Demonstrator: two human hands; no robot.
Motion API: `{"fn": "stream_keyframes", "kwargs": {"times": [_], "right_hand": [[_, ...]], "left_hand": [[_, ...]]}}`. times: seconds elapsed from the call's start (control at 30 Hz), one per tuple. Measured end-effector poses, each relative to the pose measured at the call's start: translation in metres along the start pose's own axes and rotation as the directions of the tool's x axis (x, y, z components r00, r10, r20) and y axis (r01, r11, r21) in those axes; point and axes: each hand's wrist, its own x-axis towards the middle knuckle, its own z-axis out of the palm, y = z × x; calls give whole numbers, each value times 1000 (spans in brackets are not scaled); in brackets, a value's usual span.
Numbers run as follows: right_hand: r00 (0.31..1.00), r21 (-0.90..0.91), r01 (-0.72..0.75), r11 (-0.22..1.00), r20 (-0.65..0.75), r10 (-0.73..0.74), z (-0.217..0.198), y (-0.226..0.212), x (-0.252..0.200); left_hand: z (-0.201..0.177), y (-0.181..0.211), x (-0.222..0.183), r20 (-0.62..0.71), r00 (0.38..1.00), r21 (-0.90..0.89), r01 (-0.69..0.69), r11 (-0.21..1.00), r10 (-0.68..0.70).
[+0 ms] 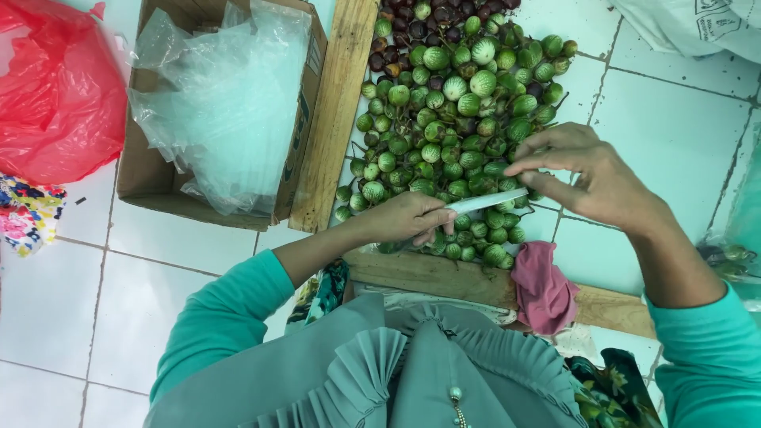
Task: The person wipes small green vegetables with a pink cloth and places them into small plastic bags.
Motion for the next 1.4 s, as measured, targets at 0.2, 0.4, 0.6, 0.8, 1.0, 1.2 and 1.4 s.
{"fn": "stream_keyframes", "kwargs": {"times": [0.2, 0.4, 0.6, 0.8, 1.0, 1.2, 1.4], "right_hand": [[929, -166, -27, 986, 360, 86, 81, 0, 12], [863, -178, -109, 978, 471, 182, 68, 19, 11], [814, -227, -152, 962, 523, 252, 45, 9, 17], [857, -188, -145, 971, 466, 218, 38, 33, 5], [922, -201, -235, 951, 264, 283, 4, 36, -3], [972, -615, 161, 772, -38, -233, 17, 20, -11], [981, -523, 124, 843, 195, -23, 110, 42, -7]], "left_hand": [[3, 5, 8, -13, 999, 301, -30, 953, 35], [-1, -14, 0, 13, 996, 199, -87, 976, 86], [-1, -19, 7, -27, 993, 247, -101, 964, 111], [2, -41, 20, -58, 988, 664, -70, 744, 145], [-9, -15, 21, -105, 994, 407, 50, 912, -8], [-14, -6, 17, -94, 990, 335, 130, 933, -104], [-7, -26, 22, -69, 968, 563, -161, 811, 240]]}}
